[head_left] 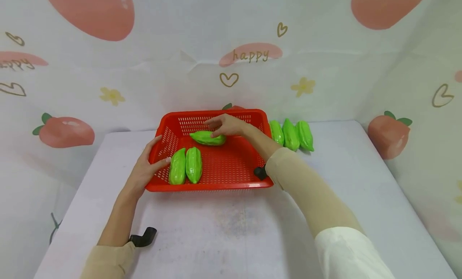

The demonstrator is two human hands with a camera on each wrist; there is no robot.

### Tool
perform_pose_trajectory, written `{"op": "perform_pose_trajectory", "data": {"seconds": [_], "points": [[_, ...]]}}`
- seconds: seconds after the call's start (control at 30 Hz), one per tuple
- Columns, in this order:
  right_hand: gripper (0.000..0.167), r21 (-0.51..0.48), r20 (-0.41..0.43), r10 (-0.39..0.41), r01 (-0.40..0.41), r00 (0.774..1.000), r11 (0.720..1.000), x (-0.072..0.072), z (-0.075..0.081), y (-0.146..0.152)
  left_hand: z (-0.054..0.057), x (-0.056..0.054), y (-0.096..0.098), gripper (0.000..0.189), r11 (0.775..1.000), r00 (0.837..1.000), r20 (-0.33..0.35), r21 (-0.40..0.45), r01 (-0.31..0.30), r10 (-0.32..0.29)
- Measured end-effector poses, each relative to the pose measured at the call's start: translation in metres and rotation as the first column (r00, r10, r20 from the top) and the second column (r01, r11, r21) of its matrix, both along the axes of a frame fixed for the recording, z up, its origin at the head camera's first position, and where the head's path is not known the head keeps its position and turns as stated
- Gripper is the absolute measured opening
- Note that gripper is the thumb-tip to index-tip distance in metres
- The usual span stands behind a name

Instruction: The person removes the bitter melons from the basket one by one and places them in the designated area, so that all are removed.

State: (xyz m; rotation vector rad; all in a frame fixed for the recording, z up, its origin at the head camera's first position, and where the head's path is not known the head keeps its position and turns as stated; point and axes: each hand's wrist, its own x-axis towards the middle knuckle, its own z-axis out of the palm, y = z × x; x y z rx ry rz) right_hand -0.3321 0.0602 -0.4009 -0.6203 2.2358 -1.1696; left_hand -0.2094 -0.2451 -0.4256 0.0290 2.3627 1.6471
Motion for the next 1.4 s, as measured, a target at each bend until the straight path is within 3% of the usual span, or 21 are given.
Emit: {"op": "perform_pose_trajectory", "data": {"seconds": [0.23,0.5,0.8,1.07,1.4], "points": [[0.068,0.136,-0.005,0.074,-0.073,0.997,0.988,0.002,-0.008,-0.002,-0.001,-0.002,0.001,0.080,1.000,1.000,-0.004,0.004,0.007,-0.007],[0.074,0.162,0.048,0.084,-0.091,0.995,0.983,0.003,-0.011,-0.002,0.000,-0.003,0.004,0.079,1.000,1.000,-0.014,0.010,0.007,-0.007],[0.074,0.233,-0.030,0.119,-0.109,0.992,0.966,0.006,-0.016,-0.008,-0.002,-0.002,0.003,0.080,1.000,1.000,-0.023,-0.006,0.007,-0.007],[0.070,0.291,-0.072,0.169,-0.141,0.983,0.946,0.013,-0.022,-0.023,-0.007,0.009,-0.004,0.078,1.000,1.000,-0.013,-0.024,-0.003,0.003],[0.068,0.285,-0.001,0.160,-0.153,0.987,0.946,0.010,-0.010,-0.016,-0.002,0.004,0.001,0.078,1.000,0.999,-0.047,-0.026,0.007,-0.008]]}}
